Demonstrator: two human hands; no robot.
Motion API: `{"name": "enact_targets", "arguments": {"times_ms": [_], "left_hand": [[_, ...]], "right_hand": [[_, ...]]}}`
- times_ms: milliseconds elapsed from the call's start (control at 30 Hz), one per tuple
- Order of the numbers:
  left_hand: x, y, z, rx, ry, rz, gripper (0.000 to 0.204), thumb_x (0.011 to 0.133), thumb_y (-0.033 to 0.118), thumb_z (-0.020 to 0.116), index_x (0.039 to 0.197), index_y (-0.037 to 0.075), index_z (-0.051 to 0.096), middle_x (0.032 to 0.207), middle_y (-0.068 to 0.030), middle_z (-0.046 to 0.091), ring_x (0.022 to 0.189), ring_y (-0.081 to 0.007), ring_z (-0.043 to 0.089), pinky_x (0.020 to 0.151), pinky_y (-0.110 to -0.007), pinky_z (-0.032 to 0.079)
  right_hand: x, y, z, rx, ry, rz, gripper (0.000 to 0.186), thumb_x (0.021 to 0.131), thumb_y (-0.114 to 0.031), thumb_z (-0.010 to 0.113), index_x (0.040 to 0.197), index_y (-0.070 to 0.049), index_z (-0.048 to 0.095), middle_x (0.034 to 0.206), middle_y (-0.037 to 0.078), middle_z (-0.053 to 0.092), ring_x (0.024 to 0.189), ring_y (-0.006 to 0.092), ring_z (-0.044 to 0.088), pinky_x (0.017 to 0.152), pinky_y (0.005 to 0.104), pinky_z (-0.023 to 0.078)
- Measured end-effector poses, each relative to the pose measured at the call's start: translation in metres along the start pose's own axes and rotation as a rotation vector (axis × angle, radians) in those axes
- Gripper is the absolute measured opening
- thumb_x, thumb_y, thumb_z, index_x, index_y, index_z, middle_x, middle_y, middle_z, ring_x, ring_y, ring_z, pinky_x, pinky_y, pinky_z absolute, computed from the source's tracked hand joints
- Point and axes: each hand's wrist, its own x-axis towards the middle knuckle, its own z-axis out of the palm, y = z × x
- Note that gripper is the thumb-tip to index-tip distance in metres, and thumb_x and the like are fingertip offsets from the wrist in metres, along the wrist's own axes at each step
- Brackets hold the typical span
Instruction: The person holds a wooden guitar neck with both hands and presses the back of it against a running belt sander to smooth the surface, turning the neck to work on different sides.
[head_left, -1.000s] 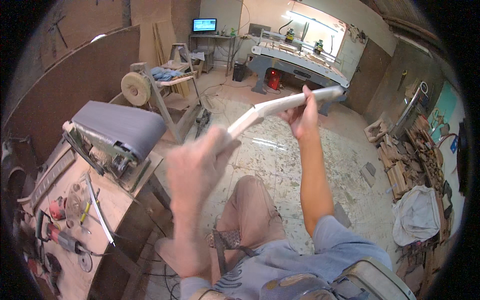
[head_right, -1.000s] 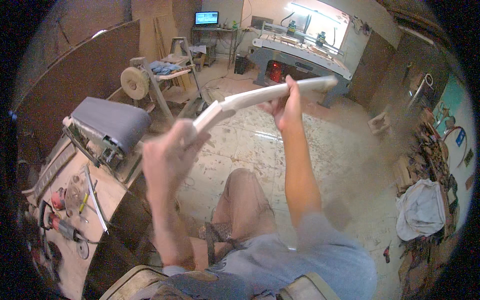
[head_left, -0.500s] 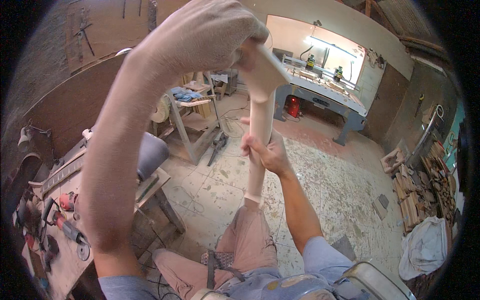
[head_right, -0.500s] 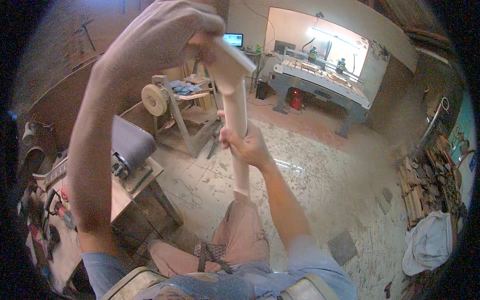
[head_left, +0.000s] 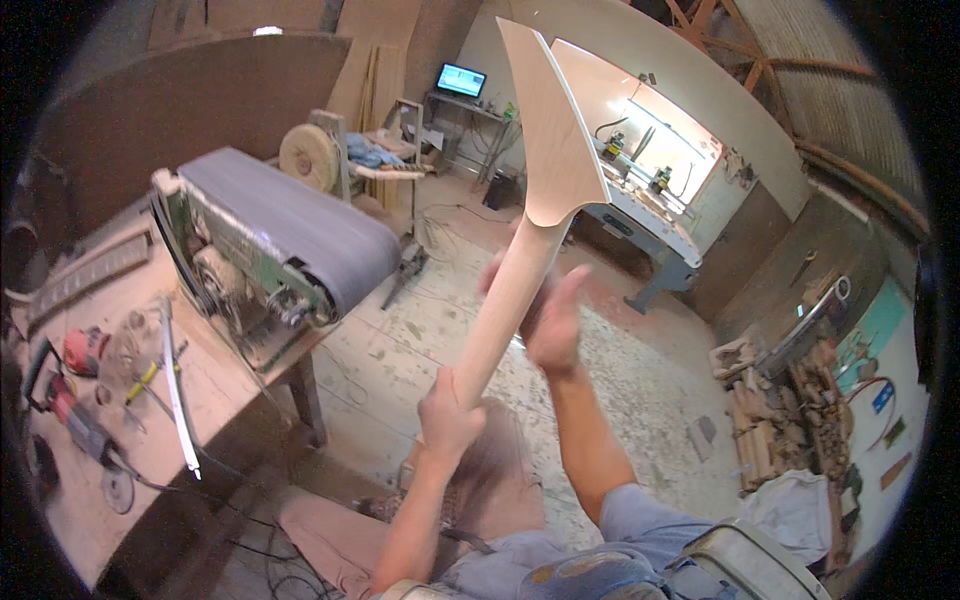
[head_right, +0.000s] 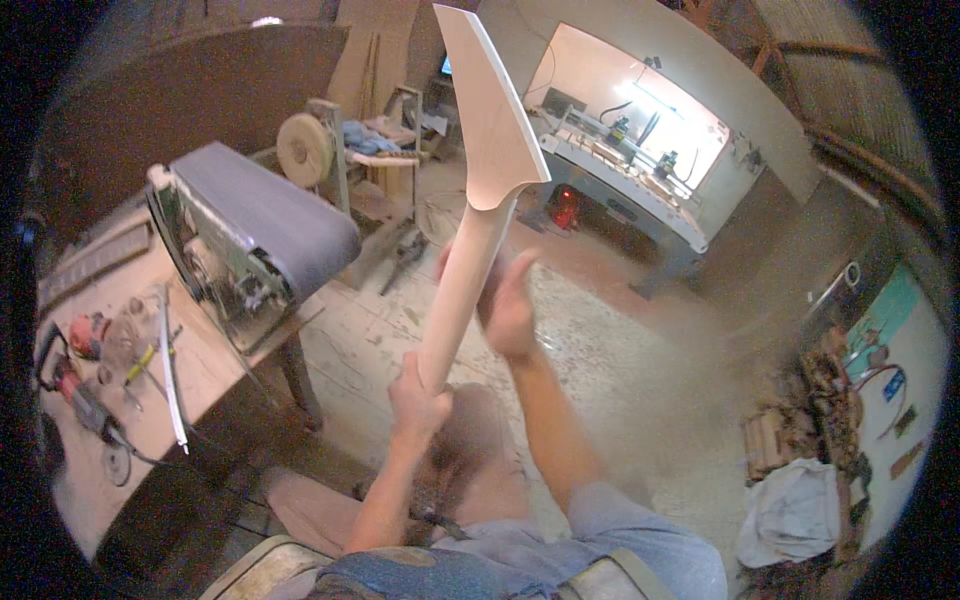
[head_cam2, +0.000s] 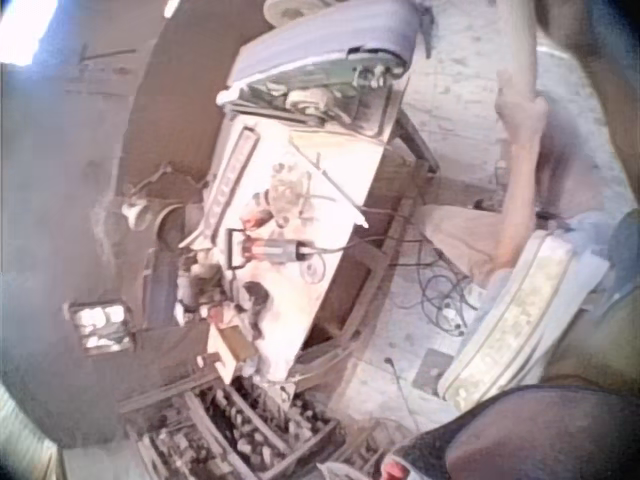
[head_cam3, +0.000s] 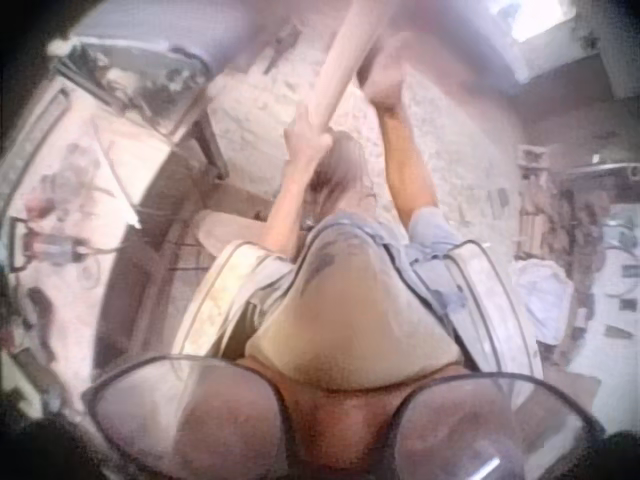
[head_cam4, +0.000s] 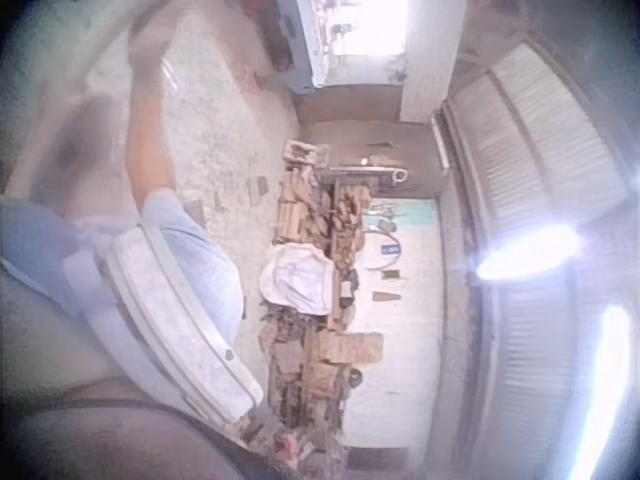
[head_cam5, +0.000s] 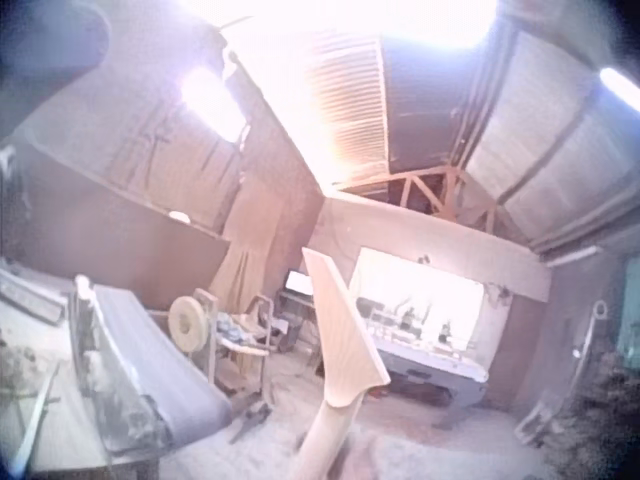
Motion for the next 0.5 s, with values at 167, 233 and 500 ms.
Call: {"name": "enact_targets", "arguments": {"times_ms": [167,233,500], "left_hand": [[-0.004,-0.055,-0.015,0.120,0.149,0.164,0.040,0.071,0.011,0.072,0.108,0.005,0.057,0.087,-0.0238,0.068,0.082,-0.0474,0.067,0.070,-0.054,0.053],[-0.001,-0.066,-0.030,0.075,0.180,0.159,0.033,0.073,0.009,0.070,0.104,0.006,0.060,0.086,-0.0219,0.068,0.080,-0.0458,0.067,0.069,-0.052,0.054],[0.004,-0.103,-0.074,-0.021,0.193,0.109,0.033,0.069,0.001,0.067,0.102,0.005,0.063,0.084,-0.0210,0.069,0.077,-0.0437,0.067,0.067,-0.048,0.053]], "right_hand": [[0.076,-0.063,-0.001,0.135,-0.161,0.073,0.081,0.108,-0.061,0.023,0.157,0.003,0.031,0.153,0.021,0.047,0.136,0.0302,0.052,0.116,0.0461,0.039],[0.100,-0.061,0.017,-0.071,-0.158,0.035,0.076,0.109,-0.055,0.027,0.156,0.005,0.032,0.152,0.024,0.047,0.136,0.0309,0.053,0.114,0.0469,0.043],[0.122,-0.036,0.065,-0.332,-0.277,0.077,0.058,0.105,-0.028,0.048,0.149,0.008,0.039,0.132,0.027,0.062,0.112,0.0258,0.068,0.093,0.0376,0.059]]}}
